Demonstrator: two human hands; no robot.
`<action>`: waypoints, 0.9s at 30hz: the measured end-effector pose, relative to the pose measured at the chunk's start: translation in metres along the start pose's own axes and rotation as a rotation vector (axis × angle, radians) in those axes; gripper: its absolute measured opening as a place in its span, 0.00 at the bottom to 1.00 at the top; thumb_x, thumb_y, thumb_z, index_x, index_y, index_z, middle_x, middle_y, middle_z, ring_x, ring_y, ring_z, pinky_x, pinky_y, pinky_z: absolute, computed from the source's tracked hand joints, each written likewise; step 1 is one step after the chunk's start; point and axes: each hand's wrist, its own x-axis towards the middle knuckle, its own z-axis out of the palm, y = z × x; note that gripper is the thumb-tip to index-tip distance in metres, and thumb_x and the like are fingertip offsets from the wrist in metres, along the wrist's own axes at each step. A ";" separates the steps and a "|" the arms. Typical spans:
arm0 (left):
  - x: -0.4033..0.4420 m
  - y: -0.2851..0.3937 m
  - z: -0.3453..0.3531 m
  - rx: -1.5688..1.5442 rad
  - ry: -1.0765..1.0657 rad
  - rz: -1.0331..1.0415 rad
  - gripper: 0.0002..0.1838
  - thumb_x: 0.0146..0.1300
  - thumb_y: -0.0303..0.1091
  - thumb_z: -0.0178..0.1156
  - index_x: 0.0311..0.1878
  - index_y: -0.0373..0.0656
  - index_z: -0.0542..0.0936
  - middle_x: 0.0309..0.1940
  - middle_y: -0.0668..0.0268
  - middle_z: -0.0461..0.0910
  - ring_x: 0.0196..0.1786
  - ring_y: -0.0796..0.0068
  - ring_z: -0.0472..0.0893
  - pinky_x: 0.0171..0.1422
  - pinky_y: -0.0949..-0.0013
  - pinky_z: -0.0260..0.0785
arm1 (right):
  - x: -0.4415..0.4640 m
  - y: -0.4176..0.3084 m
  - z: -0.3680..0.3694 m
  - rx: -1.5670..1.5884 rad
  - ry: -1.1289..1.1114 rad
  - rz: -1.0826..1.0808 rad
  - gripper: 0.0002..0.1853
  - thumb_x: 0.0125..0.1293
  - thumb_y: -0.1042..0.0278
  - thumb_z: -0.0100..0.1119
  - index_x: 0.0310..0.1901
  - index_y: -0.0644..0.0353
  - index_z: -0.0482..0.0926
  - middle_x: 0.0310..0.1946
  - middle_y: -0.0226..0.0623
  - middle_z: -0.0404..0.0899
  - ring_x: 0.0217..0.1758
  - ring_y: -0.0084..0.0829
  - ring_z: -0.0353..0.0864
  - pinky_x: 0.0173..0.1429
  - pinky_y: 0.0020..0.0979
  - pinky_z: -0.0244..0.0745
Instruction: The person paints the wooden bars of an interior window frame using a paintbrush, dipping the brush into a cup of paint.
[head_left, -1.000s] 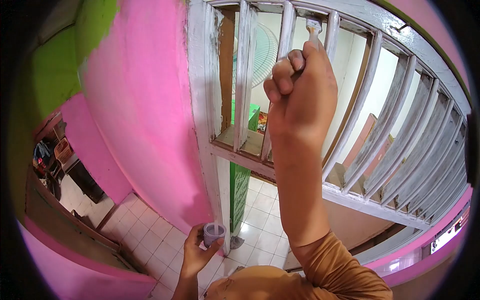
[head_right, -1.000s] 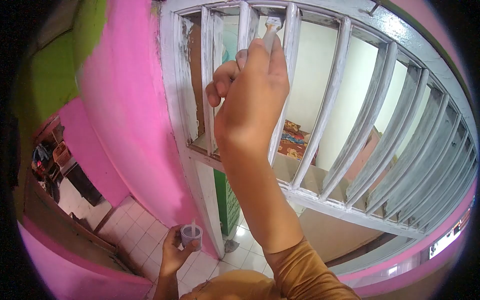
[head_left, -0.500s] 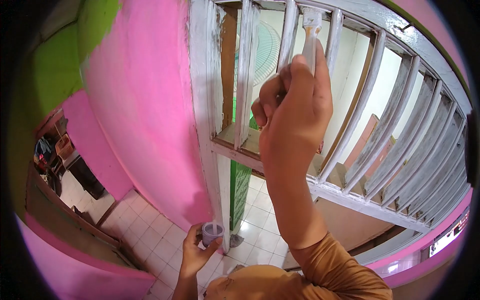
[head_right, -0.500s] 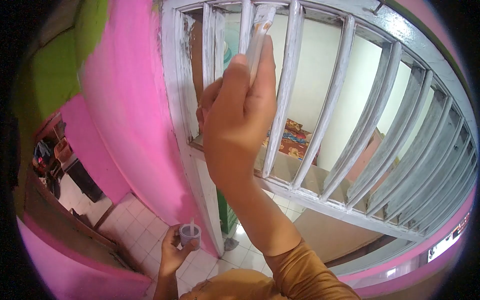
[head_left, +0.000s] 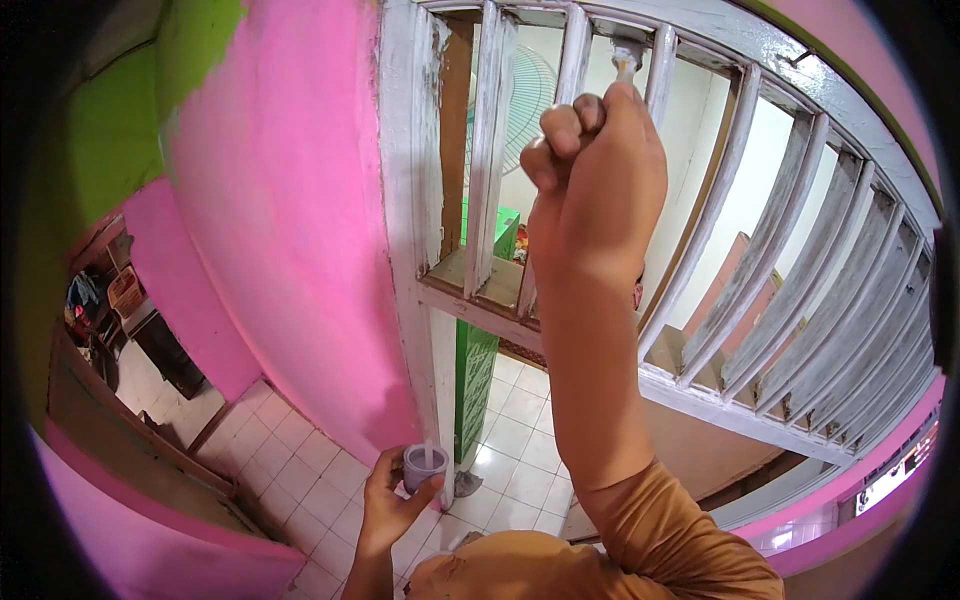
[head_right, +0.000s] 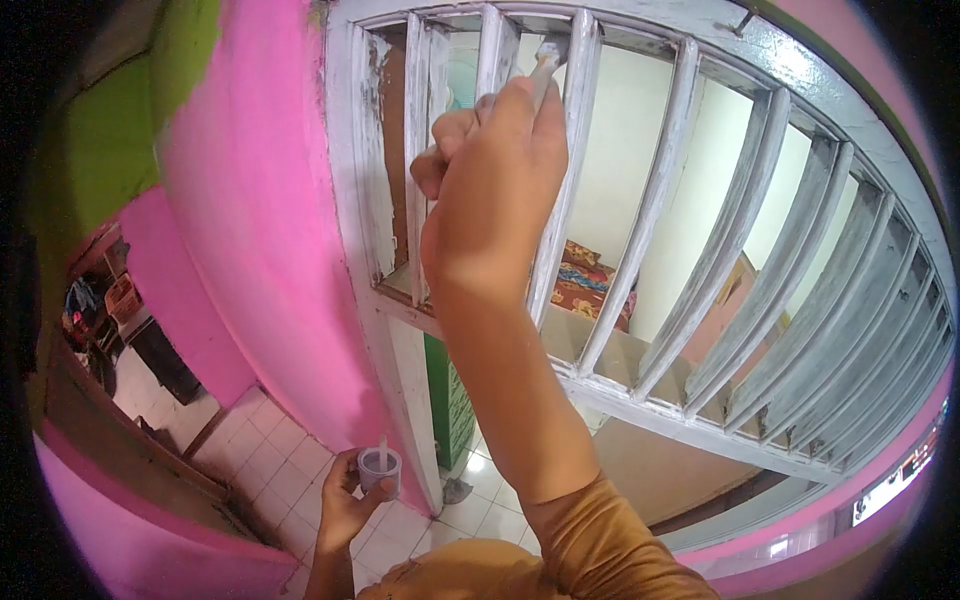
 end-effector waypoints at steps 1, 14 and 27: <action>0.000 0.001 0.000 0.014 -0.003 0.000 0.25 0.60 0.20 0.71 0.59 0.34 0.73 0.49 0.62 0.82 0.54 0.72 0.82 0.60 0.68 0.74 | 0.002 -0.001 0.001 0.007 -0.021 -0.023 0.14 0.78 0.64 0.46 0.32 0.55 0.62 0.28 0.26 0.61 0.25 0.19 0.60 0.24 0.25 0.52; -0.002 0.003 0.003 0.027 -0.006 -0.020 0.25 0.60 0.21 0.71 0.59 0.35 0.73 0.51 0.61 0.82 0.55 0.71 0.82 0.62 0.66 0.74 | -0.031 0.012 0.005 -0.209 0.019 -0.206 0.07 0.76 0.65 0.47 0.41 0.56 0.71 0.22 0.21 0.57 0.22 0.14 0.57 0.21 0.24 0.50; -0.001 0.000 0.004 0.001 -0.008 -0.028 0.25 0.61 0.24 0.73 0.59 0.35 0.73 0.50 0.61 0.82 0.55 0.72 0.81 0.62 0.66 0.73 | -0.045 0.010 -0.018 -0.129 0.021 0.048 0.09 0.78 0.60 0.49 0.42 0.54 0.70 0.26 0.22 0.60 0.24 0.16 0.60 0.22 0.23 0.50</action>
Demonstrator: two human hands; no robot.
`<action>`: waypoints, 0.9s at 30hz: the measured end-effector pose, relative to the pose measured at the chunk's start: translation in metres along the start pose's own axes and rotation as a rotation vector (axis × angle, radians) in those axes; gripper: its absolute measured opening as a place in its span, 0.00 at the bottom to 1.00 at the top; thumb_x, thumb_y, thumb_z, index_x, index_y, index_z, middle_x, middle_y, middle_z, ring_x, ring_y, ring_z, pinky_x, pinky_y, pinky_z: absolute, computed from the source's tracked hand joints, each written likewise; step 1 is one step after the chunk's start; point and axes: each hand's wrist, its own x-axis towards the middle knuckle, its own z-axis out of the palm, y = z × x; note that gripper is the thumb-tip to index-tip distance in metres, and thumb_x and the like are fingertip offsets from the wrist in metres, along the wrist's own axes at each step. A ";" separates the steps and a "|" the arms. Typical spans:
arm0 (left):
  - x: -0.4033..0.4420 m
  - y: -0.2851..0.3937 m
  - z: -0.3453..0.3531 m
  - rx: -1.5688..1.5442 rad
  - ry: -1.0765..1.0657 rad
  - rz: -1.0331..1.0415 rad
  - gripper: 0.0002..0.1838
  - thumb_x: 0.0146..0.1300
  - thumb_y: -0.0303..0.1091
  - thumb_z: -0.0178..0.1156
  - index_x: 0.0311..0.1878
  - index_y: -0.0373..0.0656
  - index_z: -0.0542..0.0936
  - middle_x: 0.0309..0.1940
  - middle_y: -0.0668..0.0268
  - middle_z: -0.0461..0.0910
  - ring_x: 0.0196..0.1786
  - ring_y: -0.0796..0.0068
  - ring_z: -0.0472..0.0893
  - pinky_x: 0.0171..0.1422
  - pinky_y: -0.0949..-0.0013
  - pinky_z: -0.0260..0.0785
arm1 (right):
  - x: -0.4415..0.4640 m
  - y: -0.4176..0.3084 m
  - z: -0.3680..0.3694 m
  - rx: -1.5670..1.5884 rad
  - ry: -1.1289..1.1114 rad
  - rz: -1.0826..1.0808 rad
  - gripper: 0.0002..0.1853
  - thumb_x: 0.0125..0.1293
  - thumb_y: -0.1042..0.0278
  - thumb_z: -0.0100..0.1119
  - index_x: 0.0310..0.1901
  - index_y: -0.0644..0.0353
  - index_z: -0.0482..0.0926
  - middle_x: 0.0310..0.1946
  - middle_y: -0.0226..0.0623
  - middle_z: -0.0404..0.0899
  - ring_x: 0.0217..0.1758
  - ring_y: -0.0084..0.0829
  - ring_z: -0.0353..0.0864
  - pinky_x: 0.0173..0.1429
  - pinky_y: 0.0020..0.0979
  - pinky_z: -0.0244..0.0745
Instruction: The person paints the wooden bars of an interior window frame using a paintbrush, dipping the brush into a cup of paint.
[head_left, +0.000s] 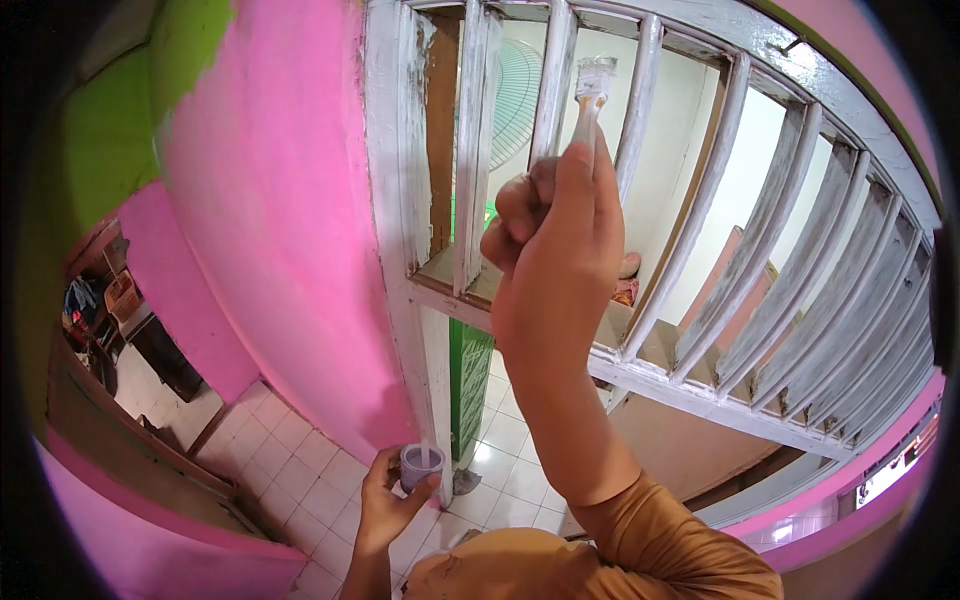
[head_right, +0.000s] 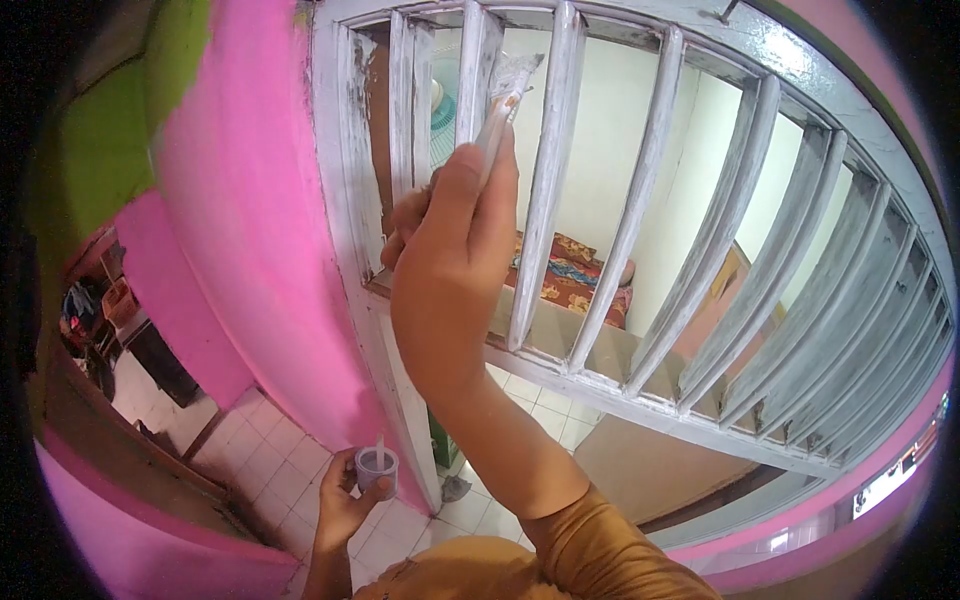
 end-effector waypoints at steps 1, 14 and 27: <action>0.000 0.001 0.000 0.001 0.003 -0.003 0.26 0.61 0.25 0.73 0.59 0.35 0.73 0.50 0.61 0.82 0.55 0.72 0.81 0.62 0.66 0.73 | 0.005 -0.001 0.001 0.050 -0.035 0.010 0.10 0.78 0.59 0.49 0.37 0.53 0.68 0.26 0.22 0.60 0.24 0.17 0.60 0.23 0.23 0.50; 0.000 0.001 -0.002 0.046 -0.020 0.017 0.25 0.61 0.21 0.70 0.60 0.34 0.72 0.49 0.60 0.82 0.54 0.71 0.82 0.60 0.67 0.76 | 0.041 -0.024 0.019 0.186 -0.084 0.001 0.15 0.77 0.62 0.47 0.30 0.54 0.61 0.24 0.25 0.60 0.23 0.19 0.58 0.24 0.26 0.51; 0.004 -0.005 0.006 0.041 -0.054 -0.033 0.25 0.62 0.22 0.70 0.60 0.34 0.72 0.51 0.59 0.81 0.56 0.70 0.81 0.63 0.65 0.75 | -0.008 -0.034 0.000 0.023 -0.199 0.007 0.20 0.82 0.60 0.39 0.67 0.63 0.63 0.16 0.24 0.64 0.16 0.16 0.58 0.20 0.23 0.55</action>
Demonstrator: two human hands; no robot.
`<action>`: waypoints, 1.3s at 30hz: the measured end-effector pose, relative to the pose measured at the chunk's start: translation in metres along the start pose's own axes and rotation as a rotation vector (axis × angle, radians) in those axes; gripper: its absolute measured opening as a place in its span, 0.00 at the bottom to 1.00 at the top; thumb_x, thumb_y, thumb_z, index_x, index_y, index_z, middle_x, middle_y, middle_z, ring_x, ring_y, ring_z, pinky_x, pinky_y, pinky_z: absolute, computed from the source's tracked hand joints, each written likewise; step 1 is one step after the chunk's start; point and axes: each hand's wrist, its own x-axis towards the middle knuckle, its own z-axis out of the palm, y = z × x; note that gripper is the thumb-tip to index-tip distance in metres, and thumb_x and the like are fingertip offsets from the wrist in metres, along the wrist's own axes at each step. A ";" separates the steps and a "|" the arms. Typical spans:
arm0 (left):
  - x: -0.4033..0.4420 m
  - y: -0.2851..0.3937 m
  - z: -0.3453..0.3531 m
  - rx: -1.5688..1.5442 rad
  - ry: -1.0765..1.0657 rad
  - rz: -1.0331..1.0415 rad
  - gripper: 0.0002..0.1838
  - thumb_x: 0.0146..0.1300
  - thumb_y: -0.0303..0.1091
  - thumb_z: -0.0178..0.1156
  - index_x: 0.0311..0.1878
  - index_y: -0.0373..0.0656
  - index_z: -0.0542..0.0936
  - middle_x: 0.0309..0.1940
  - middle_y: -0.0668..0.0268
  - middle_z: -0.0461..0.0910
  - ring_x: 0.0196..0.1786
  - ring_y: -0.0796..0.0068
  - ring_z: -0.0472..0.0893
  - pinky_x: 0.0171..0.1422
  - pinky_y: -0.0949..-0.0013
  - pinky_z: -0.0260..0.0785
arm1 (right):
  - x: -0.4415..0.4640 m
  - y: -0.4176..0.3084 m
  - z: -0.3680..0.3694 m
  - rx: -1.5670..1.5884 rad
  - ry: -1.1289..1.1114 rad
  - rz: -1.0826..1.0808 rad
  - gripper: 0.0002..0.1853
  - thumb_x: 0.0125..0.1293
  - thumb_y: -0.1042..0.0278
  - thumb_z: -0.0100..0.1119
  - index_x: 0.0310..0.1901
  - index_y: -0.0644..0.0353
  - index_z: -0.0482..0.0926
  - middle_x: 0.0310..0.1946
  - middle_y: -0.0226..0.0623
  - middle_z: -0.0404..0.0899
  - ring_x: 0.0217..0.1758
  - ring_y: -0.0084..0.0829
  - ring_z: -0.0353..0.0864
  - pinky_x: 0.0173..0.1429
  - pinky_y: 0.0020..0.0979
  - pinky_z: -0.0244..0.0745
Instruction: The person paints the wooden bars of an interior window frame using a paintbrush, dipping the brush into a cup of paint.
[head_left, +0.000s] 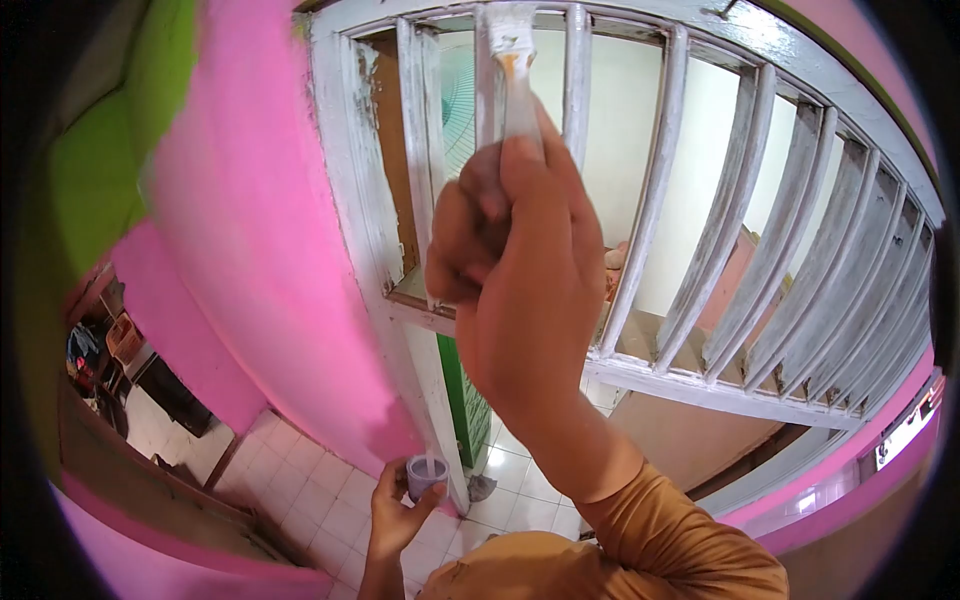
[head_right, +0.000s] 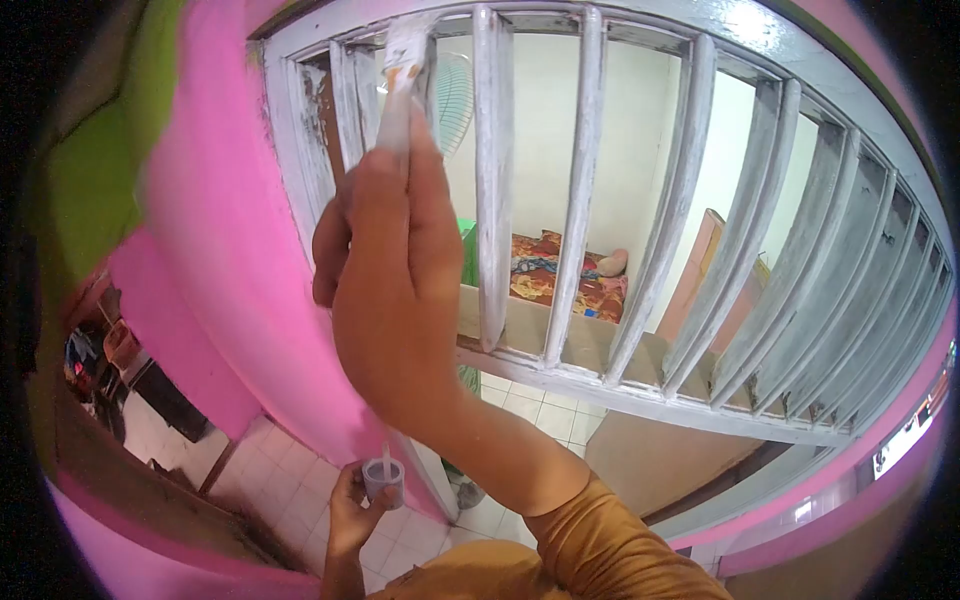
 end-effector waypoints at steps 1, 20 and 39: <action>0.000 -0.001 0.001 0.015 0.002 -0.006 0.25 0.62 0.22 0.70 0.60 0.33 0.72 0.51 0.59 0.81 0.56 0.69 0.81 0.63 0.65 0.74 | -0.005 -0.002 -0.002 -0.005 0.006 0.006 0.25 0.82 0.61 0.38 0.75 0.64 0.60 0.17 0.24 0.64 0.17 0.15 0.58 0.20 0.22 0.54; 0.013 -0.008 0.024 -0.014 -0.090 0.004 0.28 0.59 0.31 0.76 0.58 0.36 0.72 0.49 0.61 0.82 0.53 0.70 0.82 0.59 0.65 0.75 | 0.015 -0.029 -0.039 -0.016 0.102 -0.088 0.12 0.80 0.57 0.41 0.39 0.55 0.65 0.19 0.24 0.57 0.19 0.17 0.53 0.22 0.23 0.52; 0.010 -0.010 0.013 0.035 -0.060 -0.014 0.27 0.61 0.28 0.73 0.60 0.35 0.72 0.51 0.58 0.81 0.55 0.69 0.82 0.62 0.63 0.75 | -0.007 -0.027 -0.022 -0.164 0.218 -0.154 0.12 0.78 0.61 0.48 0.34 0.55 0.66 0.26 0.24 0.59 0.25 0.16 0.56 0.23 0.21 0.50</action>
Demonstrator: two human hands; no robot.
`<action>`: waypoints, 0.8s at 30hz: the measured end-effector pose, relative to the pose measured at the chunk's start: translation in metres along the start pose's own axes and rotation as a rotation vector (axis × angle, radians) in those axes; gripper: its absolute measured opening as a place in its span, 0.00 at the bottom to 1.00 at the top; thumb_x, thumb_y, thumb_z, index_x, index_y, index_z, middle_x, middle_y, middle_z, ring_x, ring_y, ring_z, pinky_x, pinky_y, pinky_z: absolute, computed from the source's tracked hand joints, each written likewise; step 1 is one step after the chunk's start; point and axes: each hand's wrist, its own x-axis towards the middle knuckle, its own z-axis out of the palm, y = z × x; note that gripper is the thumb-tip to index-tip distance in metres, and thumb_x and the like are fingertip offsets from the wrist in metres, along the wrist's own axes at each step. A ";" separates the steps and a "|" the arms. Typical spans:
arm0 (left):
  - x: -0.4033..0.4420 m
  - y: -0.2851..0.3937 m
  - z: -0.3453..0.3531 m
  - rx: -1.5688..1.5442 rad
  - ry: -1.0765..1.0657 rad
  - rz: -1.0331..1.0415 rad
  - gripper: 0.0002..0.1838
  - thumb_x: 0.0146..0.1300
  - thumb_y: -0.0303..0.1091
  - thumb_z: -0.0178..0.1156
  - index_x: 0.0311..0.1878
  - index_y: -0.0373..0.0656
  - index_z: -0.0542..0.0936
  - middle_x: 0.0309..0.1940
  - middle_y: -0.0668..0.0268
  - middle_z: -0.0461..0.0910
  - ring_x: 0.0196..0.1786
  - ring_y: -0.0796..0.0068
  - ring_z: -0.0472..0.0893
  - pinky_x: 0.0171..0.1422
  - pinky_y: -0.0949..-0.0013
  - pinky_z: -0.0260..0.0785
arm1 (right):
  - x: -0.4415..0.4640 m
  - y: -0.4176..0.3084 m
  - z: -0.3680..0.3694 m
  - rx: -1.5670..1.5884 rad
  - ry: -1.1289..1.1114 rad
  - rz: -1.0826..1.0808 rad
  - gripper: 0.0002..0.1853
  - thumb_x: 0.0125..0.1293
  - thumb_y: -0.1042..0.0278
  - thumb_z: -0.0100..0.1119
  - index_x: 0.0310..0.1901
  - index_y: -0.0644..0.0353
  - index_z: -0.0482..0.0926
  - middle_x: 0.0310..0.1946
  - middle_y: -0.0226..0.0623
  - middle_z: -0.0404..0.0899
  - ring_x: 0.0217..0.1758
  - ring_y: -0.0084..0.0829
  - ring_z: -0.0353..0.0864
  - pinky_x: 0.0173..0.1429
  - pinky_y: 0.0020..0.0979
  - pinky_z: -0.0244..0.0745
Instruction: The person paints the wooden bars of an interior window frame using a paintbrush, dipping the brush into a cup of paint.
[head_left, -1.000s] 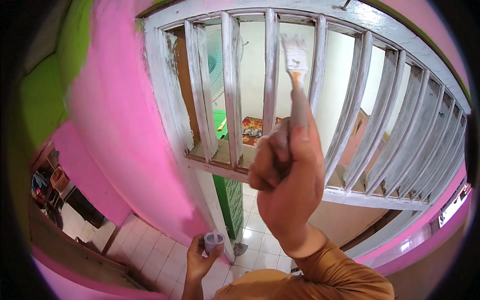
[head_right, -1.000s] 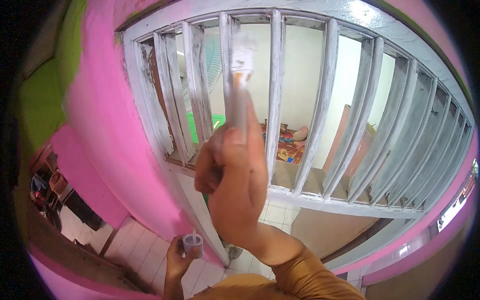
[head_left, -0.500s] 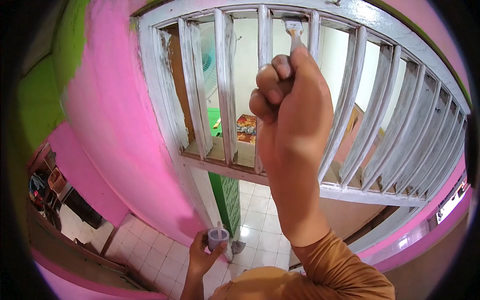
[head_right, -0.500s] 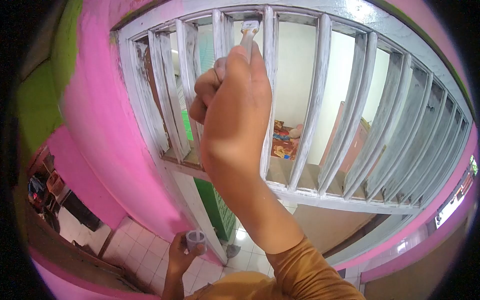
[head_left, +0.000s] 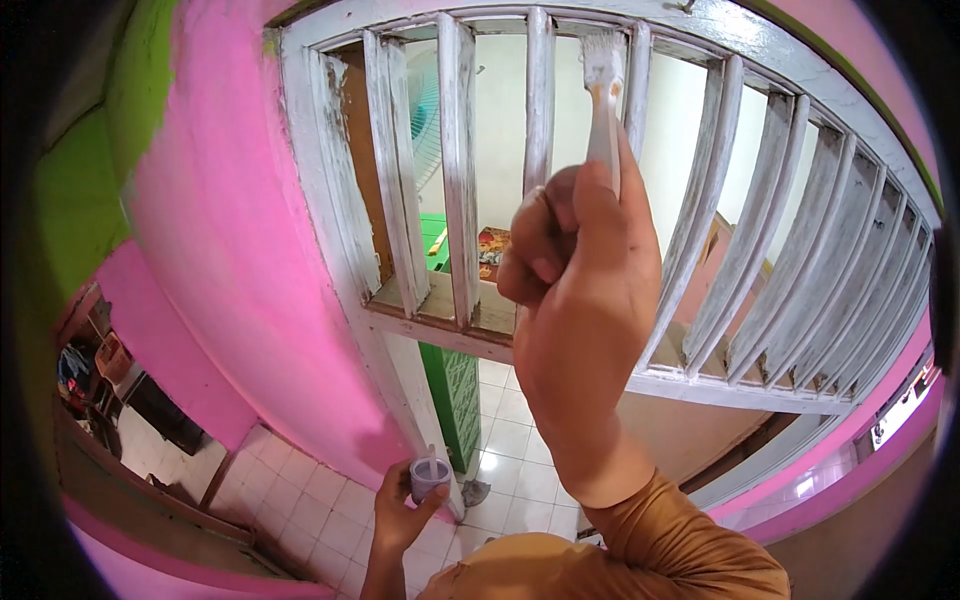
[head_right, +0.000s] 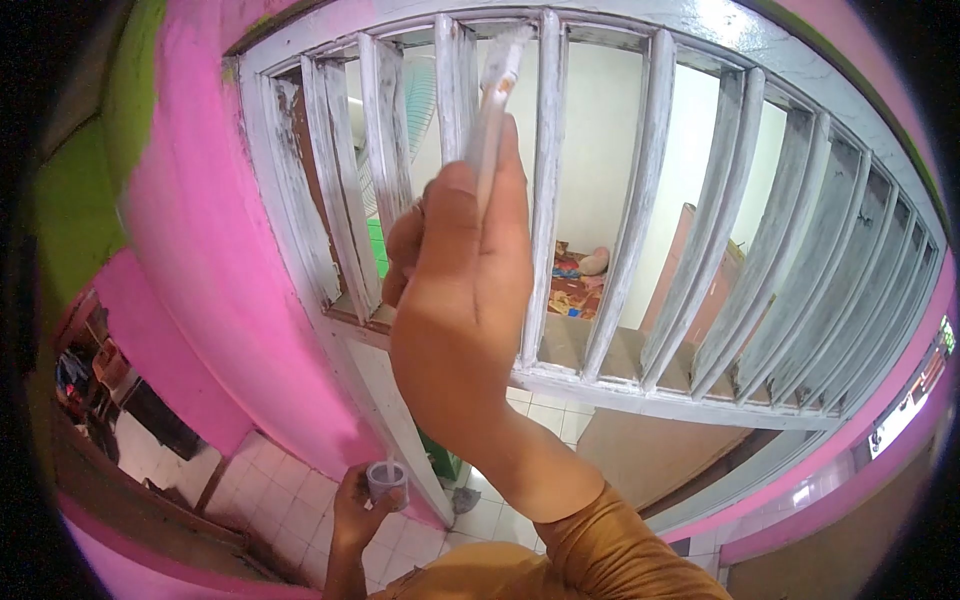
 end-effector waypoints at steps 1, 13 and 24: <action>0.001 -0.002 0.000 -0.004 -0.001 0.004 0.27 0.61 0.28 0.73 0.60 0.35 0.71 0.51 0.58 0.81 0.55 0.68 0.82 0.62 0.63 0.75 | 0.001 0.000 -0.002 0.005 0.015 0.025 0.12 0.78 0.61 0.48 0.34 0.55 0.66 0.26 0.24 0.59 0.25 0.16 0.56 0.22 0.21 0.49; 0.007 0.004 0.004 -0.041 -0.054 0.006 0.28 0.61 0.29 0.73 0.60 0.35 0.71 0.52 0.58 0.80 0.57 0.67 0.81 0.64 0.62 0.74 | 0.026 -0.006 0.007 0.085 -0.010 -0.003 0.13 0.77 0.62 0.47 0.31 0.54 0.64 0.24 0.24 0.59 0.25 0.17 0.57 0.25 0.24 0.52; 0.014 -0.002 0.012 -0.048 -0.053 0.061 0.28 0.60 0.32 0.76 0.58 0.35 0.72 0.48 0.62 0.82 0.50 0.73 0.82 0.53 0.70 0.75 | -0.021 -0.029 -0.032 -0.075 -0.204 0.074 0.30 0.83 0.63 0.36 0.79 0.69 0.47 0.24 0.26 0.67 0.22 0.16 0.61 0.27 0.21 0.61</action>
